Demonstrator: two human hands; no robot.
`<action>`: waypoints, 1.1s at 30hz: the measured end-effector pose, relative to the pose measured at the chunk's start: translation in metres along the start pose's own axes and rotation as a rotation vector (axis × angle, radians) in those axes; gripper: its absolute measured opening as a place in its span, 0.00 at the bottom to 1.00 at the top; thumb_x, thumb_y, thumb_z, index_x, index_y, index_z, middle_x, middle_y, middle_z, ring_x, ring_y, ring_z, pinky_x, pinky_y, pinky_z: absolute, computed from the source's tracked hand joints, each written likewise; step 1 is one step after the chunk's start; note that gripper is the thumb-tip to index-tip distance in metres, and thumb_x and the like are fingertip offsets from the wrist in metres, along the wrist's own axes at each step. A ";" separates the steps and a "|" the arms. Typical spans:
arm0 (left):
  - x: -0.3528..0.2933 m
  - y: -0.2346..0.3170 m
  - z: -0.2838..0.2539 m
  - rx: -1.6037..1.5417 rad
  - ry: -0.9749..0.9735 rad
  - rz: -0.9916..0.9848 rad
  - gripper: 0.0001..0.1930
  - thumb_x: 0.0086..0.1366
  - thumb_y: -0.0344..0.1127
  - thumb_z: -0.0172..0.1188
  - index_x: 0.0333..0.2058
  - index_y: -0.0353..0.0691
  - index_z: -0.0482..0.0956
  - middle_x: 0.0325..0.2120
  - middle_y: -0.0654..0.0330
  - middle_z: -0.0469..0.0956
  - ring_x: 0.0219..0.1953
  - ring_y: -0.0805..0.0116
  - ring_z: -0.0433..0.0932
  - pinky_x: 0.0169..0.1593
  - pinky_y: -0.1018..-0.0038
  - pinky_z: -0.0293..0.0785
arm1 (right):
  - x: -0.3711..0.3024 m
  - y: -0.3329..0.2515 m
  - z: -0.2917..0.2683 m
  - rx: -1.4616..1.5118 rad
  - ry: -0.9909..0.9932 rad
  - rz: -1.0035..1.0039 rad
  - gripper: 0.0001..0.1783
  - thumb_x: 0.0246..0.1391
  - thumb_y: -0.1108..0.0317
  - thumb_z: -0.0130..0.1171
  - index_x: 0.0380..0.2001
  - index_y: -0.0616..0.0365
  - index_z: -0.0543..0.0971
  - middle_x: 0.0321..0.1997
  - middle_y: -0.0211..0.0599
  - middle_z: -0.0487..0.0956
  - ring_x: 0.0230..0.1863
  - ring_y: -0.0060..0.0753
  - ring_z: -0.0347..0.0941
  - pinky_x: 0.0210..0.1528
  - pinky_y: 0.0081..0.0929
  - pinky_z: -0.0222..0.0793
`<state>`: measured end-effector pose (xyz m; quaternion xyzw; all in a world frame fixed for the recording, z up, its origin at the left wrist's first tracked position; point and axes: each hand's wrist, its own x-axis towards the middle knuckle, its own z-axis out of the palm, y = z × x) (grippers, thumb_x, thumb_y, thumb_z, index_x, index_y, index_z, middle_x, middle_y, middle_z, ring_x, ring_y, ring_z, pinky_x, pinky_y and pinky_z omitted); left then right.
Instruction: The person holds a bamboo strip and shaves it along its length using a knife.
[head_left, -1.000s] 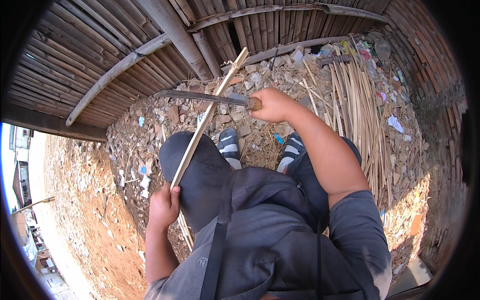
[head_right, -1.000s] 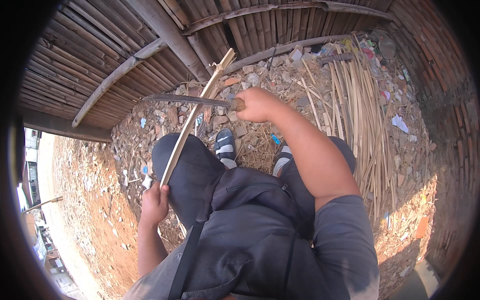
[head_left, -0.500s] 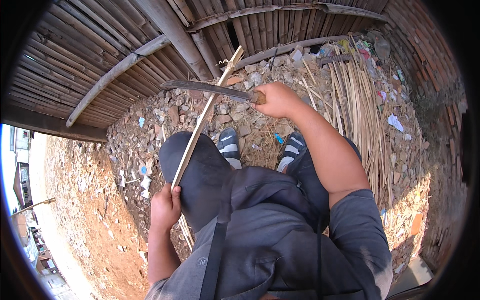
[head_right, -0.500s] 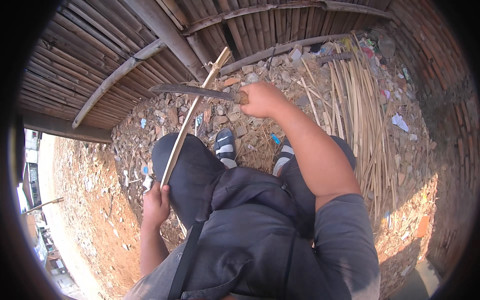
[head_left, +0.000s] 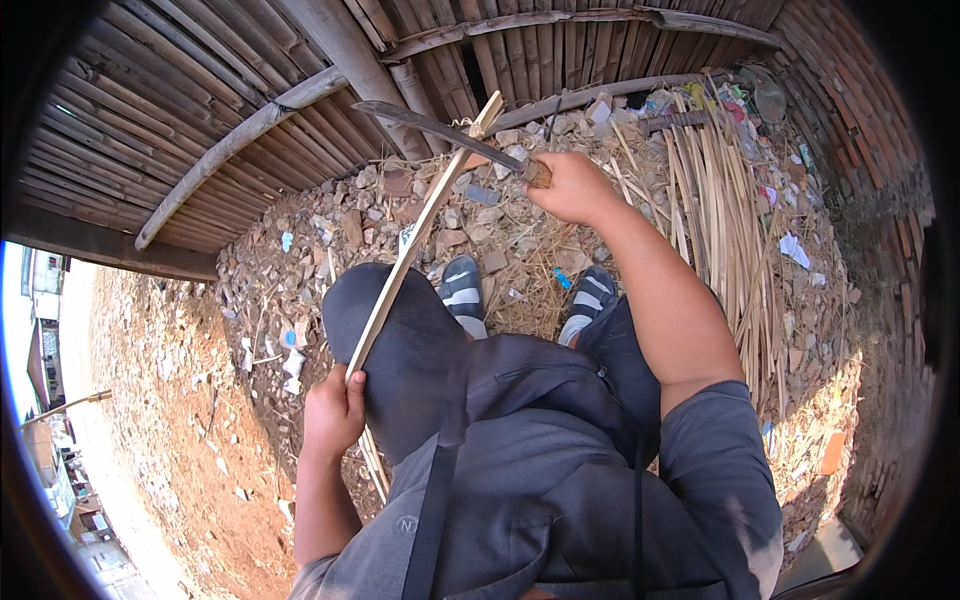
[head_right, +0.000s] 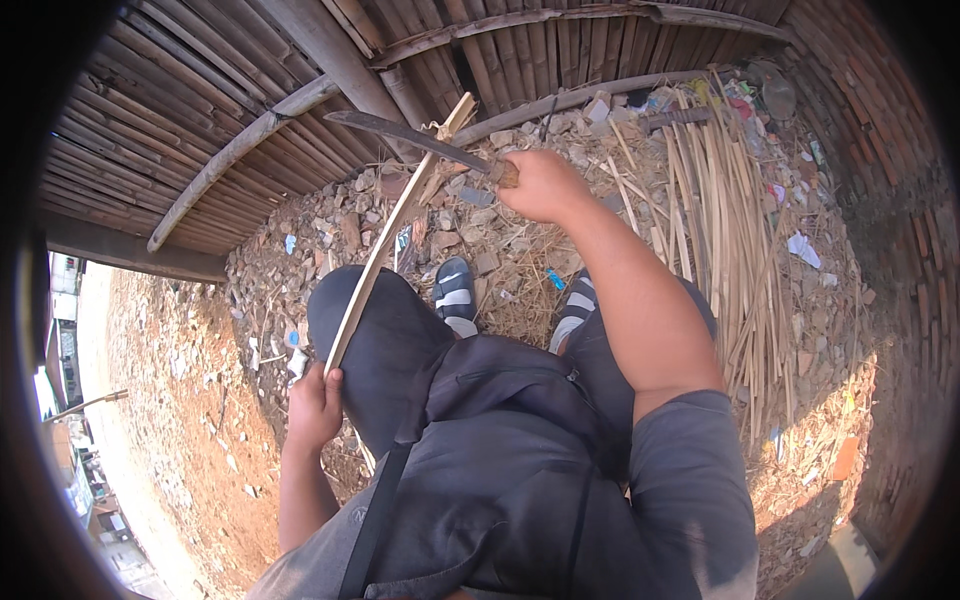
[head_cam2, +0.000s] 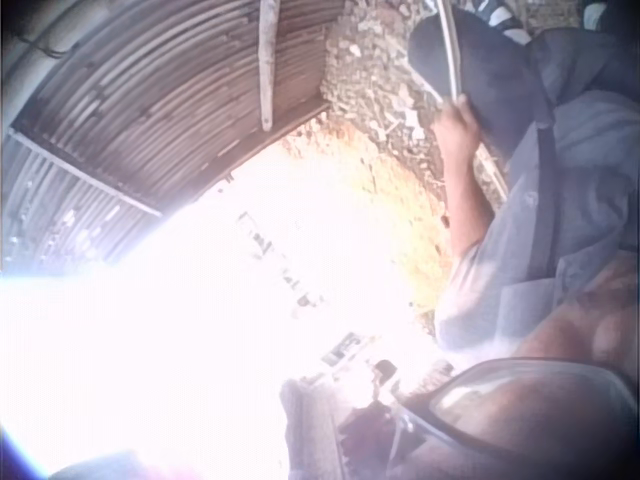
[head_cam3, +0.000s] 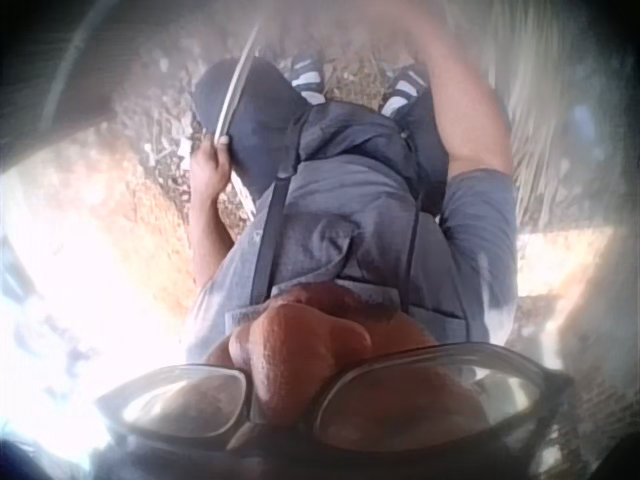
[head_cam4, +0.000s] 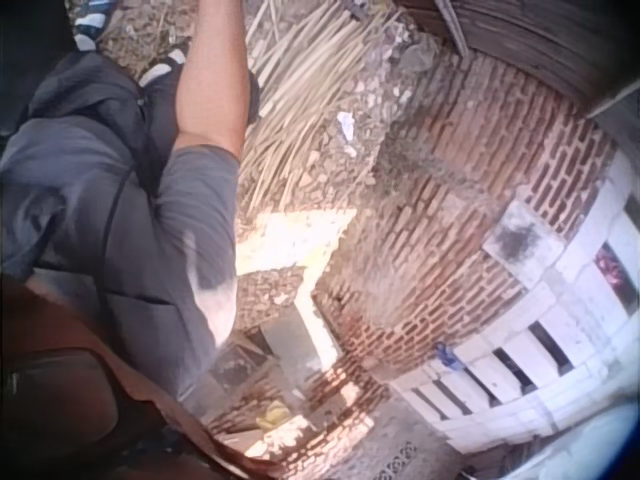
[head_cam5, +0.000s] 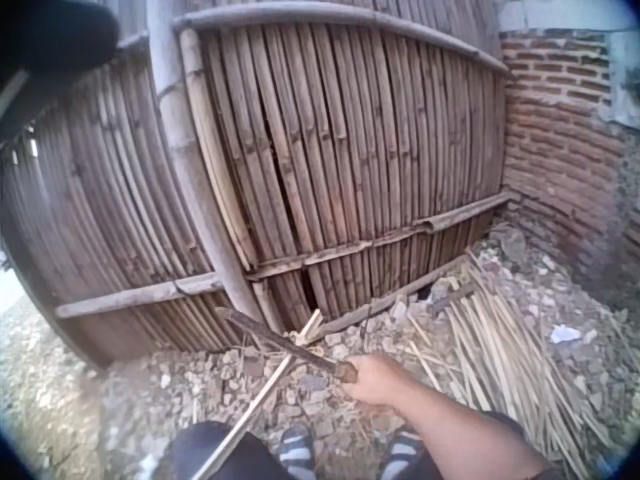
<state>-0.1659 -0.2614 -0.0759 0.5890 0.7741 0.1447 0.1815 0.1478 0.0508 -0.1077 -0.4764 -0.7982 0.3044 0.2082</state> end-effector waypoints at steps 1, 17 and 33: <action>0.000 -0.003 0.000 0.001 0.003 -0.005 0.16 0.75 0.41 0.53 0.31 0.34 0.73 0.19 0.41 0.76 0.25 0.34 0.77 0.29 0.49 0.70 | -0.006 -0.021 -0.012 -0.028 -0.034 0.055 0.30 0.48 0.54 0.68 0.52 0.60 0.81 0.42 0.58 0.84 0.45 0.56 0.81 0.50 0.43 0.76; 0.003 -0.010 -0.004 -0.141 -0.053 -0.034 0.23 0.77 0.48 0.51 0.30 0.32 0.75 0.20 0.46 0.77 0.24 0.44 0.78 0.31 0.57 0.72 | -0.004 -0.012 -0.003 -0.164 0.032 0.136 0.16 0.47 0.58 0.65 0.40 0.52 0.82 0.36 0.46 0.85 0.42 0.55 0.81 0.45 0.50 0.76; 0.002 -0.015 0.000 -0.205 -0.066 -0.046 0.24 0.77 0.50 0.50 0.31 0.32 0.76 0.20 0.49 0.77 0.24 0.53 0.77 0.32 0.62 0.72 | -0.009 -0.006 0.005 -0.170 0.042 -0.037 0.24 0.43 0.59 0.68 0.46 0.52 0.84 0.35 0.52 0.84 0.40 0.57 0.81 0.45 0.48 0.77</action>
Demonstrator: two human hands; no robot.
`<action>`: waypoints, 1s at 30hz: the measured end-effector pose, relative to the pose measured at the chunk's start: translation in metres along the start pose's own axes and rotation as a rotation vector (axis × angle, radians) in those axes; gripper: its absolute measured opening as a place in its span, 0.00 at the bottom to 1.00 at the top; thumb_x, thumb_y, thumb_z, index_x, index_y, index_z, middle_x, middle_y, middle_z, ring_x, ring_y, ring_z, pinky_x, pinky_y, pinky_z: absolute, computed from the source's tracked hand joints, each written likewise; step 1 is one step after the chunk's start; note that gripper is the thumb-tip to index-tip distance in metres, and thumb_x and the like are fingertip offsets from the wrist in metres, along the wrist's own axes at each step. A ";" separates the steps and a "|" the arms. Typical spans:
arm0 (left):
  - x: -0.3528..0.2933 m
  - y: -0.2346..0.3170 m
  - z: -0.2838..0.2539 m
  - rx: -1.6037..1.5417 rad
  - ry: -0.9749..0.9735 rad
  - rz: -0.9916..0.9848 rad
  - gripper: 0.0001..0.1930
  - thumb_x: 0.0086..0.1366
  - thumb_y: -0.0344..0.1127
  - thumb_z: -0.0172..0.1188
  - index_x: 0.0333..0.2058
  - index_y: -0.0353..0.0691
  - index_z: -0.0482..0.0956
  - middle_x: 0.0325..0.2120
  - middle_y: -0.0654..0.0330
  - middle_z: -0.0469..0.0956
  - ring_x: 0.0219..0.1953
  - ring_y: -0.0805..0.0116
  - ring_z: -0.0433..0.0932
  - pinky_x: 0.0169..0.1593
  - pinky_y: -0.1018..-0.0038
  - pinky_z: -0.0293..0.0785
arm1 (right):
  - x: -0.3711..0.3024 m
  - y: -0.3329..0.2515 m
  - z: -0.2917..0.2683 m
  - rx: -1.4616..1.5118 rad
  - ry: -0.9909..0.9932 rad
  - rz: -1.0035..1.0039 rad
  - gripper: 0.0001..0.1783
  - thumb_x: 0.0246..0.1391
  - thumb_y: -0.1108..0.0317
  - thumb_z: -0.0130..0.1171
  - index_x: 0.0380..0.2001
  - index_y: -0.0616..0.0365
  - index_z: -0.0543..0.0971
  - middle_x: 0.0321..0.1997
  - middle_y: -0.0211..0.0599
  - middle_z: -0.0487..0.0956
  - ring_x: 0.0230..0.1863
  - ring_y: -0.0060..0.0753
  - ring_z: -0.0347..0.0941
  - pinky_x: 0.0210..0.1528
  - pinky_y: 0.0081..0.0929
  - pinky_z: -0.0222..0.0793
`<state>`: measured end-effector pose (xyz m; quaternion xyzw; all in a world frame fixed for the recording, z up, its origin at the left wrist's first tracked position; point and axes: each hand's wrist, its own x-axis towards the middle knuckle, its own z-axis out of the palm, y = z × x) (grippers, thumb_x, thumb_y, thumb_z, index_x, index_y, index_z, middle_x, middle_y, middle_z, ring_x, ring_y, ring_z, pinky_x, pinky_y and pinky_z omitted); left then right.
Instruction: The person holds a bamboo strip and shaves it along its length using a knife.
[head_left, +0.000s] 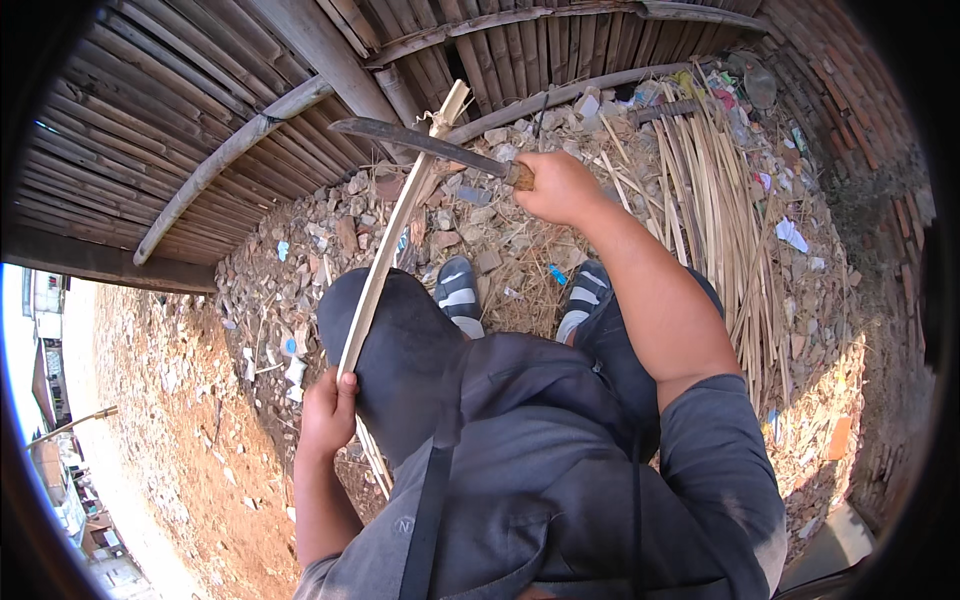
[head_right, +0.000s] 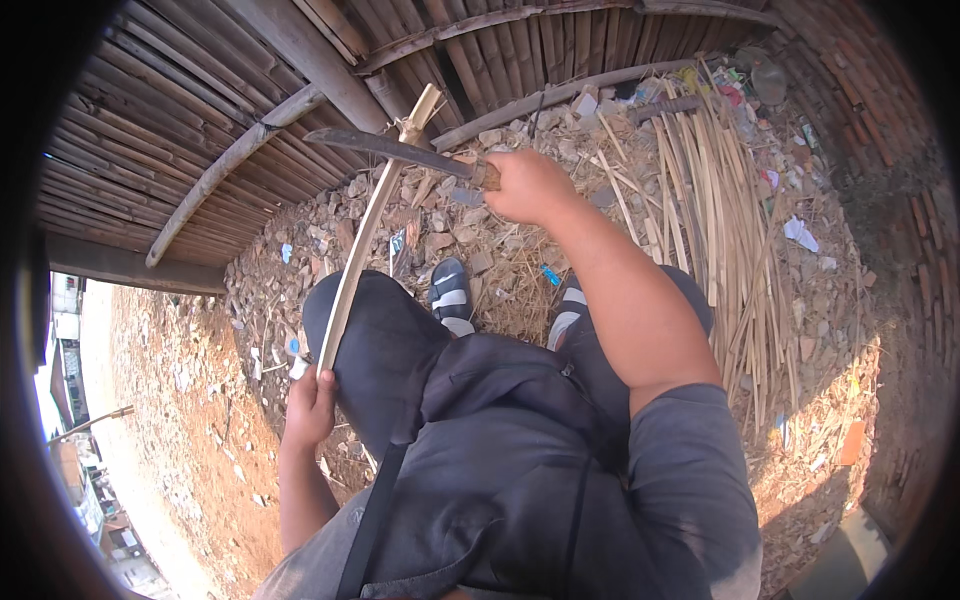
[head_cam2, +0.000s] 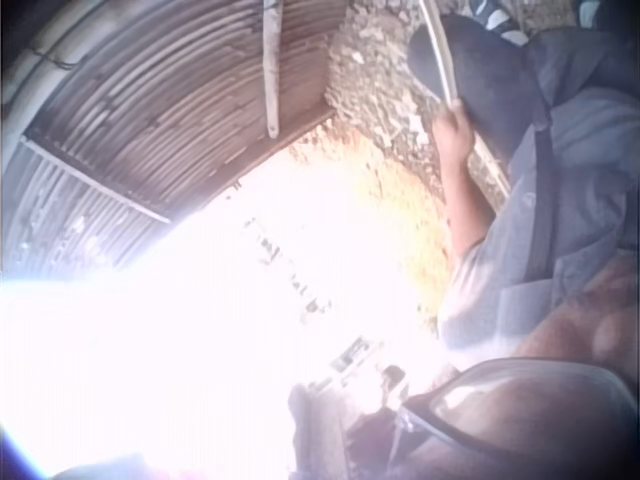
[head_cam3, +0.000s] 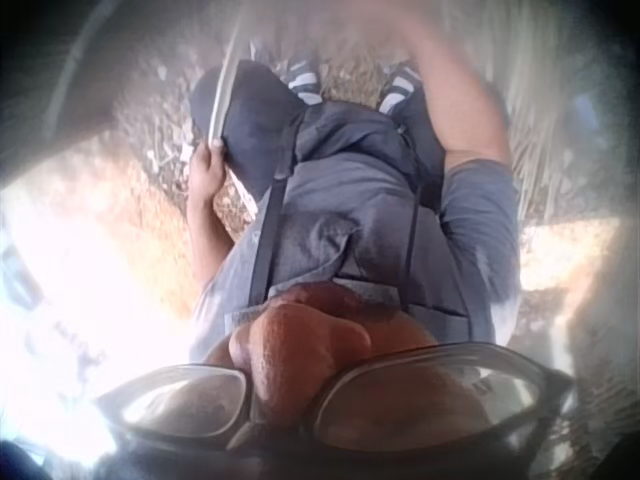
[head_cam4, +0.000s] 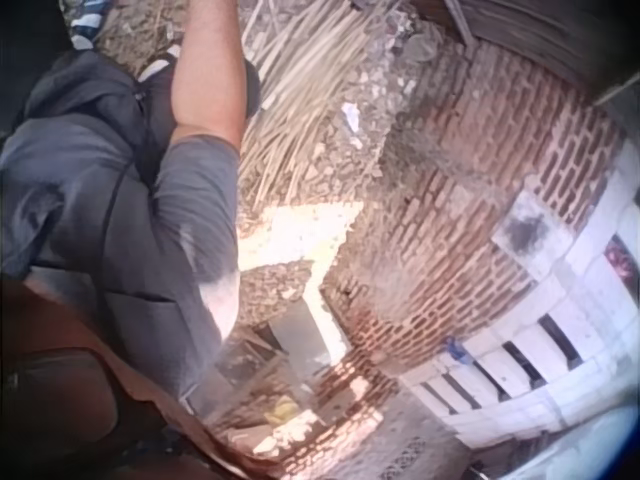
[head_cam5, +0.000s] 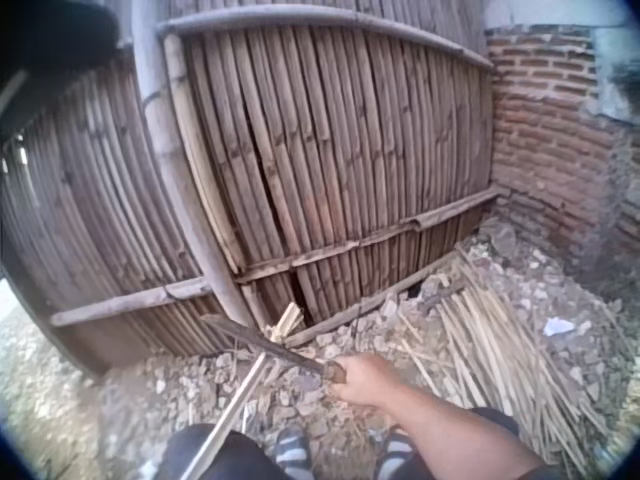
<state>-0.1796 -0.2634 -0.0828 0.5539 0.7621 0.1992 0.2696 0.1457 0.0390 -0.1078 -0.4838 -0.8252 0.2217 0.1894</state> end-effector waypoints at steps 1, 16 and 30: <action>0.000 -0.002 0.000 -0.002 0.004 0.004 0.24 0.77 0.50 0.50 0.31 0.32 0.76 0.20 0.49 0.77 0.24 0.53 0.77 0.32 0.62 0.72 | -0.001 -0.002 -0.007 -0.001 0.013 0.040 0.25 0.43 0.59 0.67 0.48 0.52 0.84 0.36 0.53 0.84 0.40 0.57 0.81 0.45 0.48 0.77; 0.003 0.002 -0.002 0.017 -0.001 -0.029 0.24 0.76 0.50 0.51 0.31 0.31 0.76 0.21 0.50 0.77 0.24 0.55 0.77 0.32 0.63 0.72 | 0.004 0.003 0.006 0.058 -0.093 -0.017 0.19 0.43 0.60 0.66 0.41 0.53 0.84 0.34 0.51 0.83 0.39 0.58 0.80 0.44 0.48 0.76; -0.001 -0.001 -0.002 0.053 0.006 -0.013 0.23 0.76 0.48 0.51 0.31 0.31 0.76 0.21 0.48 0.78 0.25 0.52 0.78 0.32 0.61 0.72 | 0.002 -0.016 0.009 0.085 -0.103 -0.061 0.20 0.42 0.60 0.65 0.41 0.52 0.84 0.35 0.48 0.84 0.41 0.56 0.81 0.46 0.48 0.77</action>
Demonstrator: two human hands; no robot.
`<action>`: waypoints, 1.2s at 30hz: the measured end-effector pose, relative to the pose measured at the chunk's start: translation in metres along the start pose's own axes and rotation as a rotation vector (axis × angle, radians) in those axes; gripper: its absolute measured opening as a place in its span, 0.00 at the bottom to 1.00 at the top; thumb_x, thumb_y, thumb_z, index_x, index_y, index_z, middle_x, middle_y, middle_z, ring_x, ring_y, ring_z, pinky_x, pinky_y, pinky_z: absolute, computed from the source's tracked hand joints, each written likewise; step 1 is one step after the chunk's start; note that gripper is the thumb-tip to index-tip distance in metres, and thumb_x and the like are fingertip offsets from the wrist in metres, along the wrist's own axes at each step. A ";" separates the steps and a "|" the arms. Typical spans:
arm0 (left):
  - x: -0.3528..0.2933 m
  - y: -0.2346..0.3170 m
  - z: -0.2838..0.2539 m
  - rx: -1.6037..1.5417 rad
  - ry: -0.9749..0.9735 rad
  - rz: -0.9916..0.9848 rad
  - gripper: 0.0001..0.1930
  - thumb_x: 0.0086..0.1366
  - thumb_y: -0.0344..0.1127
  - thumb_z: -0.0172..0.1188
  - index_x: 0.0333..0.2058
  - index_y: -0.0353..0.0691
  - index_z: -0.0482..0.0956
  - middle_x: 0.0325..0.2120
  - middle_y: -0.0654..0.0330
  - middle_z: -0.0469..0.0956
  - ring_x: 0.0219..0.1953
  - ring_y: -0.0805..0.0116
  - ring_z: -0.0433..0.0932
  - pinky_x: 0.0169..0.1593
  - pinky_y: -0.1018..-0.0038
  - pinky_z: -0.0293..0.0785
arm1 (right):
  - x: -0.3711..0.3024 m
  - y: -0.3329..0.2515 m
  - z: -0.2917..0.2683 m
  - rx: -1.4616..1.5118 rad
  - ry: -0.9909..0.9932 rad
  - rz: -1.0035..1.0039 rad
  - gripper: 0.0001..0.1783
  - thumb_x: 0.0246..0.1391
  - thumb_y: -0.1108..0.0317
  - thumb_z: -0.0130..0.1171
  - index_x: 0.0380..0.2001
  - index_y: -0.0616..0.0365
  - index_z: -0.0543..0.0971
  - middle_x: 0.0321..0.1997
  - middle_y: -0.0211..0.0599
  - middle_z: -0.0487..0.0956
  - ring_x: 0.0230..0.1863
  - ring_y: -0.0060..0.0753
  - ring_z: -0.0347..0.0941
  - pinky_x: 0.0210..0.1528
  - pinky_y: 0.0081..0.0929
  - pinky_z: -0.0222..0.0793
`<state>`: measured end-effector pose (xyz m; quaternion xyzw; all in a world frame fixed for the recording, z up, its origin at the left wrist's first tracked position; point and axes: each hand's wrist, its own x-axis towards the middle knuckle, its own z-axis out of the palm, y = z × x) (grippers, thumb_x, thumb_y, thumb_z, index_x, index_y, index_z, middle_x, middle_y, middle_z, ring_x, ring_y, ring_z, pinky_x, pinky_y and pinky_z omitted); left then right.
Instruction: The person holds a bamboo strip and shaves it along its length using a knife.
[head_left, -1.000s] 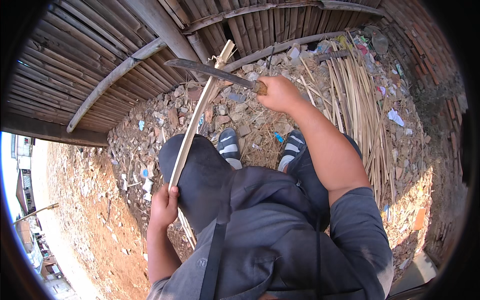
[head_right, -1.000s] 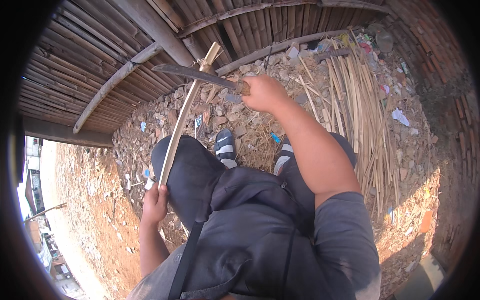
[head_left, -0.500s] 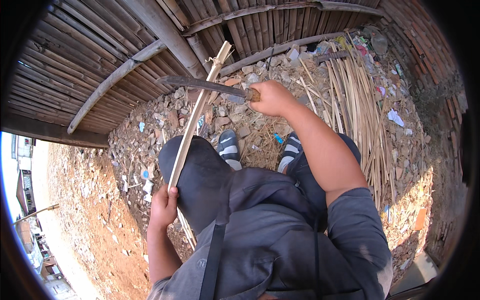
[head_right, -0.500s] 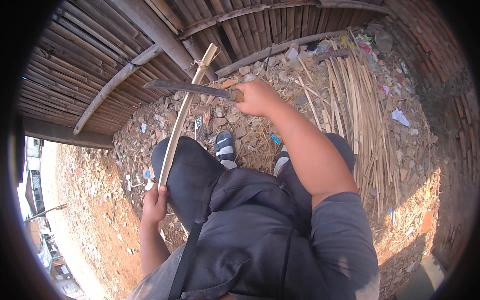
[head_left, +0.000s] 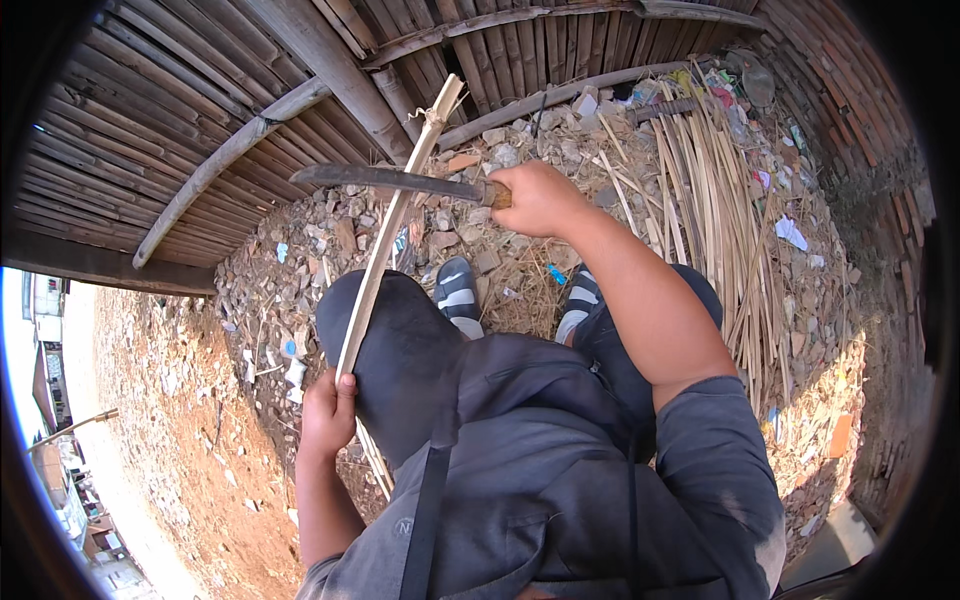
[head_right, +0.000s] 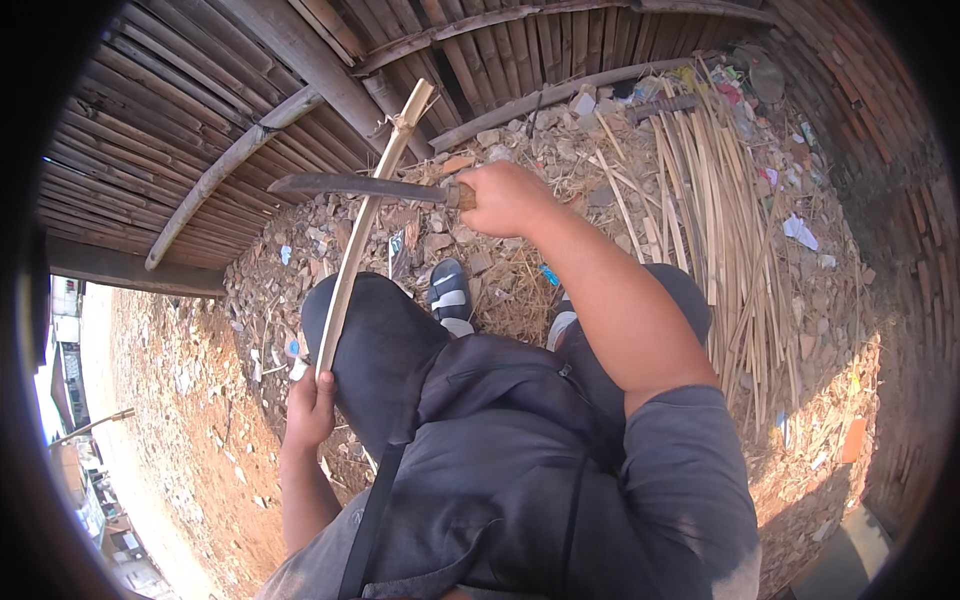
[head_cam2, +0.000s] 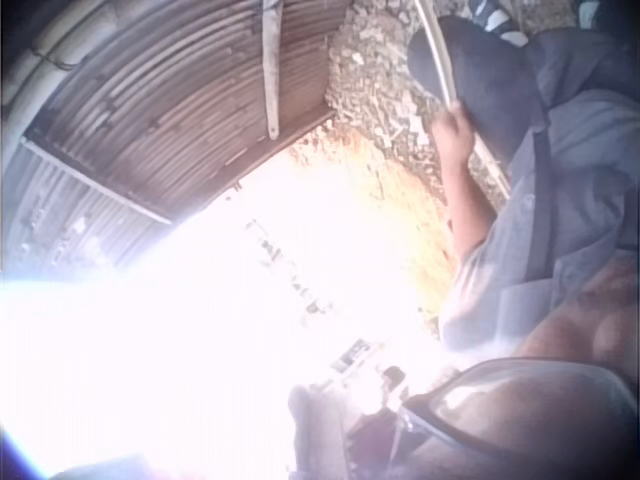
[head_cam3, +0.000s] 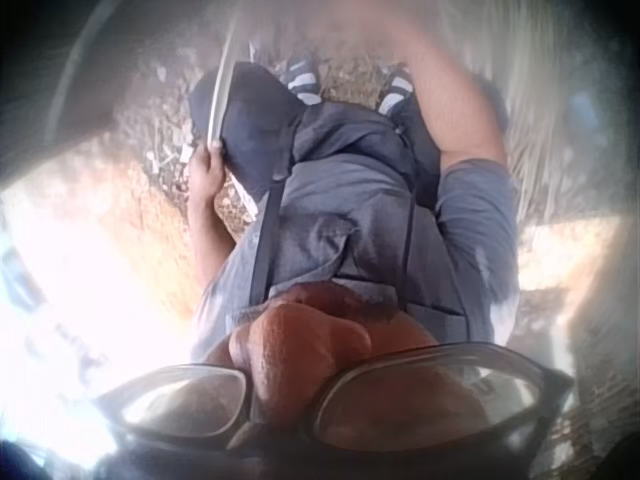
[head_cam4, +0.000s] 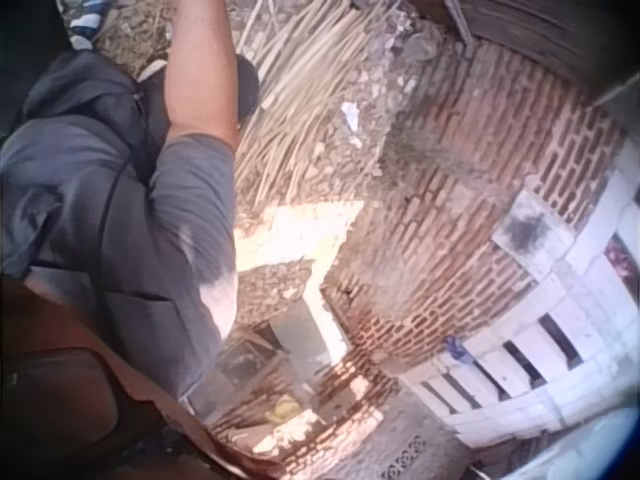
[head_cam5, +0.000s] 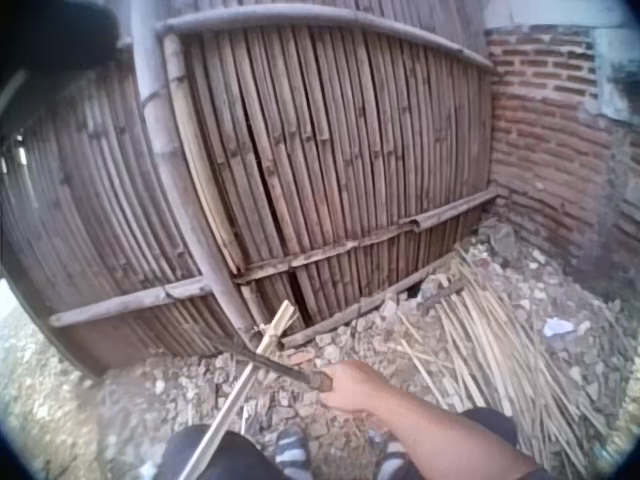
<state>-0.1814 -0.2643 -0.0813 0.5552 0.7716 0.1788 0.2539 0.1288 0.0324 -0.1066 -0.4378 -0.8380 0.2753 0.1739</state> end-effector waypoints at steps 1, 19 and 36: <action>0.002 0.001 0.002 0.006 0.009 0.016 0.23 0.76 0.48 0.51 0.31 0.31 0.76 0.21 0.48 0.78 0.25 0.51 0.78 0.32 0.60 0.72 | 0.001 0.009 -0.005 -0.009 0.004 0.000 0.20 0.42 0.60 0.65 0.41 0.52 0.84 0.35 0.48 0.84 0.41 0.56 0.81 0.46 0.48 0.77; 0.001 0.005 0.004 0.056 0.063 0.070 0.21 0.76 0.45 0.52 0.29 0.32 0.72 0.18 0.44 0.74 0.22 0.41 0.74 0.29 0.56 0.69 | 0.002 0.014 -0.018 0.056 0.042 0.174 0.17 0.45 0.59 0.65 0.40 0.51 0.84 0.37 0.47 0.84 0.42 0.55 0.81 0.45 0.47 0.76; 0.004 -0.002 0.004 -0.068 0.016 0.010 0.22 0.76 0.46 0.53 0.29 0.32 0.75 0.20 0.49 0.76 0.23 0.53 0.75 0.31 0.60 0.71 | -0.001 0.009 0.001 -0.045 0.079 0.012 0.17 0.44 0.59 0.68 0.38 0.54 0.84 0.30 0.50 0.83 0.37 0.58 0.81 0.41 0.49 0.76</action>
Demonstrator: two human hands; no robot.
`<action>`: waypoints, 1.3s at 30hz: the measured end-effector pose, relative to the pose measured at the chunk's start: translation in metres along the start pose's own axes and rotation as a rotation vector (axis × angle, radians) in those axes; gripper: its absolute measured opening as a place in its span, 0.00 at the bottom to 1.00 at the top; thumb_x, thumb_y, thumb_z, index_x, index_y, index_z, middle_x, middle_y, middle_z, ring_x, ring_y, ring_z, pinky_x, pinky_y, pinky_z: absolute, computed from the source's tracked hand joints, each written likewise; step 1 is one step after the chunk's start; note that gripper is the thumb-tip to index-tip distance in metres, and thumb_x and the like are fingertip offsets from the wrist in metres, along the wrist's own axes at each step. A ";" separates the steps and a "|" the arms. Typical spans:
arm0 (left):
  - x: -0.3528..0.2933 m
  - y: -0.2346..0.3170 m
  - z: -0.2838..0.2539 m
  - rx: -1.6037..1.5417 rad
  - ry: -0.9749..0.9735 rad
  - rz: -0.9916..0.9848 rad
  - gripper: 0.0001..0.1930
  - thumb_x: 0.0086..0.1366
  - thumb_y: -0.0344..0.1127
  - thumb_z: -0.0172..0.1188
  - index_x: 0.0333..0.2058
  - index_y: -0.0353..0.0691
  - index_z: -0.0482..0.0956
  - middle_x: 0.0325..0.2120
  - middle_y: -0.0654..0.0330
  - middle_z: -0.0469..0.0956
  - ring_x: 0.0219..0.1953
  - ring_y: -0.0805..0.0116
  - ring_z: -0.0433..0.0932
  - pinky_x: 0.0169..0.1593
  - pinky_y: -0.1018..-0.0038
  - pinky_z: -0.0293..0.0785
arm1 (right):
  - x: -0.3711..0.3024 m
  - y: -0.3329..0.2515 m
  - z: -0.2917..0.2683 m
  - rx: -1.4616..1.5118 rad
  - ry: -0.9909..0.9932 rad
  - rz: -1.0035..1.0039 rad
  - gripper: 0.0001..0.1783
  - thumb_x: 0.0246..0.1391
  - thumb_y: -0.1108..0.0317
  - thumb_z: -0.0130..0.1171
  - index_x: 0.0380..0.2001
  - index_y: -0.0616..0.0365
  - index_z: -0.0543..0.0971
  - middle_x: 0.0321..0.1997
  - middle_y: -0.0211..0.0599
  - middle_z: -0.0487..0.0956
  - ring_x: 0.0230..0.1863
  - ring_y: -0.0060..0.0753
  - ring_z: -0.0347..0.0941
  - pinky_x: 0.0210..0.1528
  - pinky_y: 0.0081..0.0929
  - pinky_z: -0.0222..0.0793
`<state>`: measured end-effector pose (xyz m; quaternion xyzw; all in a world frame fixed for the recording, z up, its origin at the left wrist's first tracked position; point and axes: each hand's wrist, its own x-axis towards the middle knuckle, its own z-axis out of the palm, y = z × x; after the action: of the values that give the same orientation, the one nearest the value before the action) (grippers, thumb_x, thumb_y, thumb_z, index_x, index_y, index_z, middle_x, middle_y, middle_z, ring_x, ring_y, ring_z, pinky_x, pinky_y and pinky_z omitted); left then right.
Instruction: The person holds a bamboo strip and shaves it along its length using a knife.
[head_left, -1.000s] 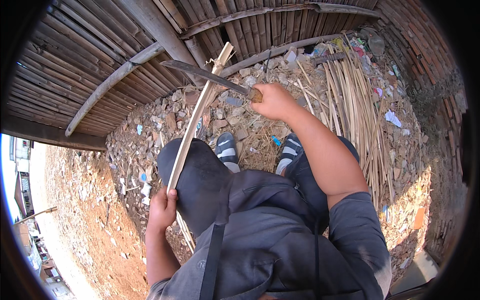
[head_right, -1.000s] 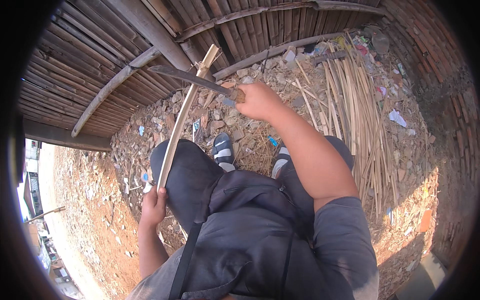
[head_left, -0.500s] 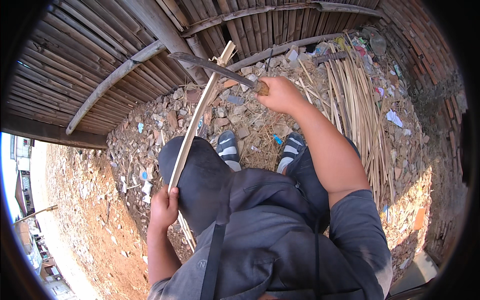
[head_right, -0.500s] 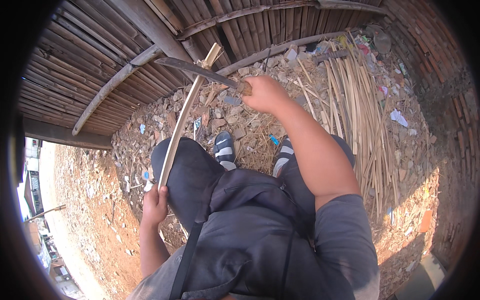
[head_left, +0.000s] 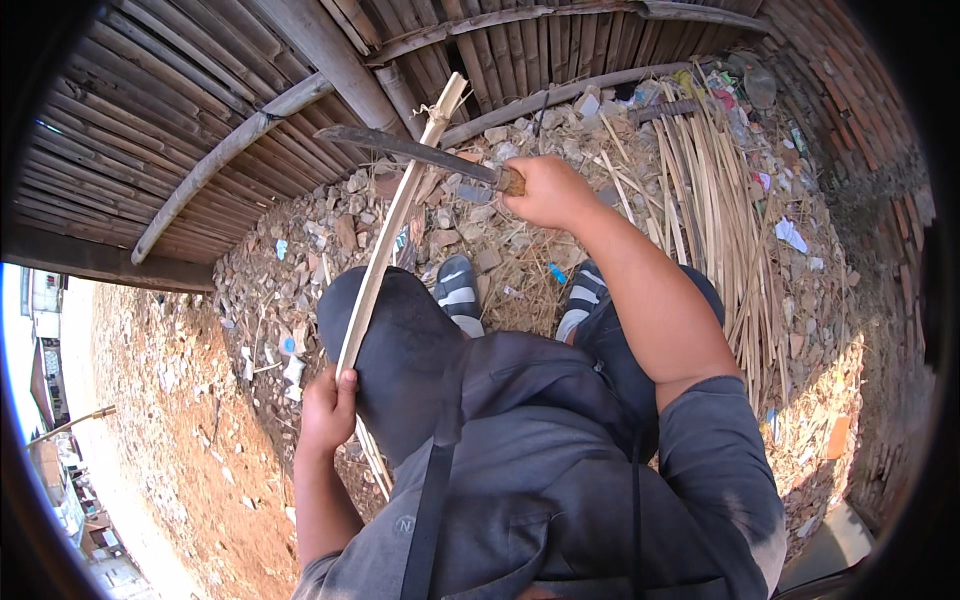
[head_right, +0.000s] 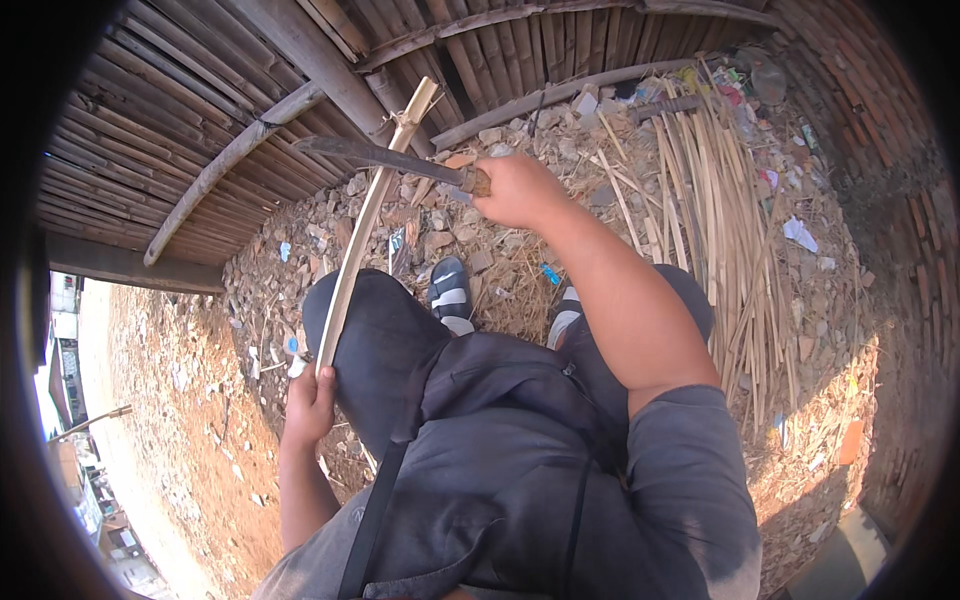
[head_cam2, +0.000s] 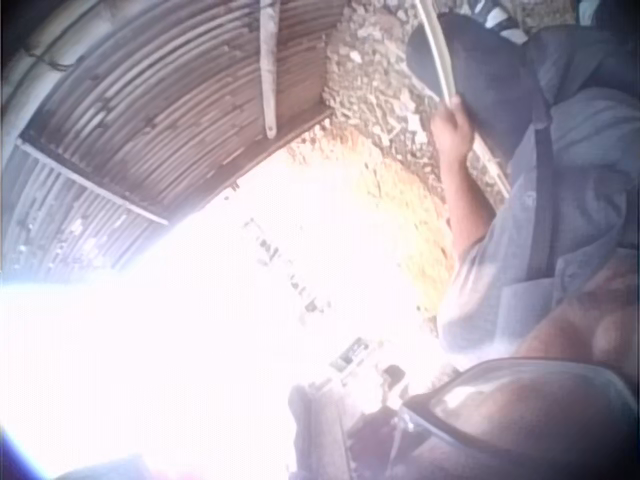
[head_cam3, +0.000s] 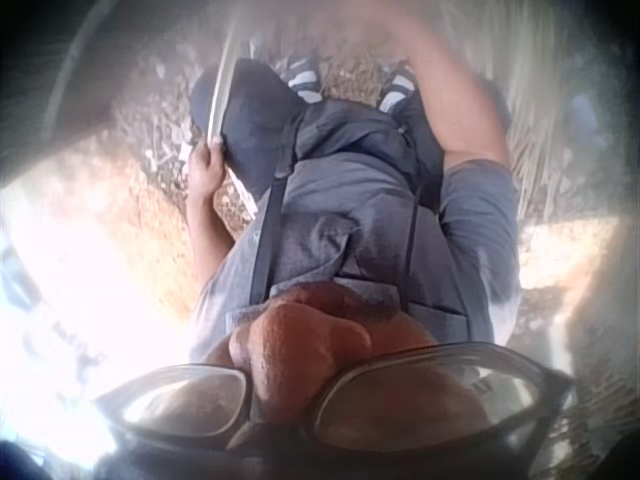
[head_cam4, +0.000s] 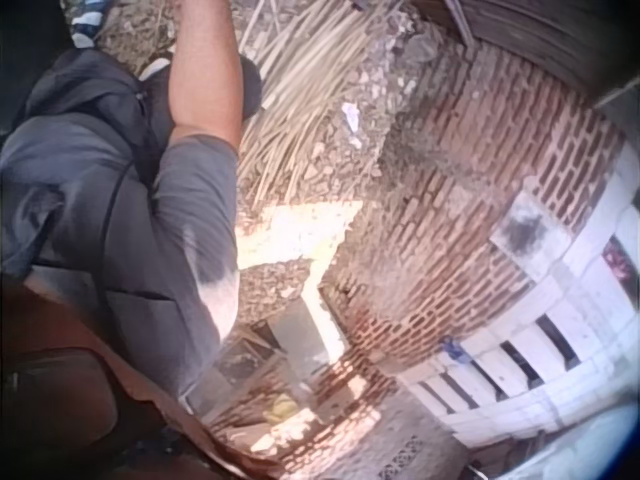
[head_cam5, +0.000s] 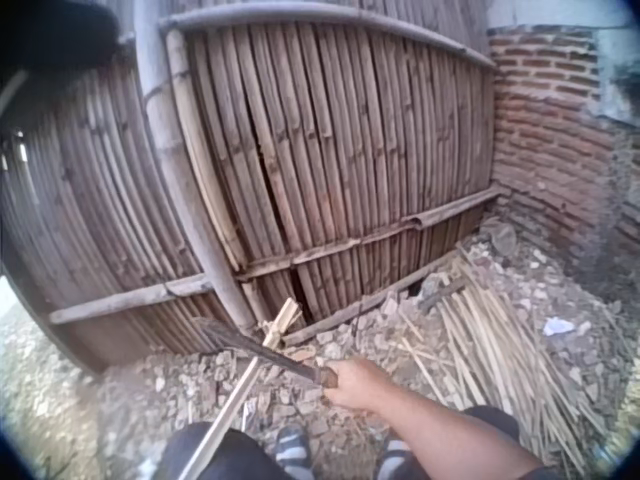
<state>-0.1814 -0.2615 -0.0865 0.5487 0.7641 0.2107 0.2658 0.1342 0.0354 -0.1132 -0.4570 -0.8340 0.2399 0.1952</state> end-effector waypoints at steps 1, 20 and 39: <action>0.001 -0.003 0.000 -0.013 -0.009 -0.009 0.22 0.76 0.47 0.53 0.30 0.32 0.75 0.20 0.49 0.76 0.23 0.54 0.76 0.31 0.61 0.71 | 0.000 0.002 -0.001 0.016 0.075 0.054 0.18 0.45 0.59 0.68 0.40 0.53 0.84 0.31 0.51 0.83 0.37 0.58 0.81 0.42 0.49 0.76; 0.008 -0.015 -0.005 -0.162 -0.117 -0.175 0.24 0.76 0.49 0.52 0.29 0.31 0.76 0.18 0.59 0.74 0.23 0.69 0.71 0.30 0.69 0.68 | -0.006 -0.005 -0.004 0.109 -0.142 0.036 0.23 0.47 0.54 0.70 0.44 0.57 0.84 0.34 0.53 0.84 0.40 0.55 0.82 0.46 0.43 0.77; 0.006 0.009 -0.009 0.056 -0.081 -0.073 0.21 0.76 0.45 0.52 0.30 0.31 0.76 0.19 0.49 0.77 0.23 0.54 0.77 0.31 0.61 0.71 | -0.019 -0.042 -0.013 -0.259 -0.175 -0.199 0.13 0.46 0.60 0.66 0.35 0.54 0.82 0.31 0.47 0.84 0.37 0.57 0.81 0.45 0.50 0.75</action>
<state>-0.1827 -0.2533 -0.0751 0.5355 0.7780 0.1571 0.2886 0.1227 0.0021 -0.0806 -0.3710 -0.9128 0.1488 0.0843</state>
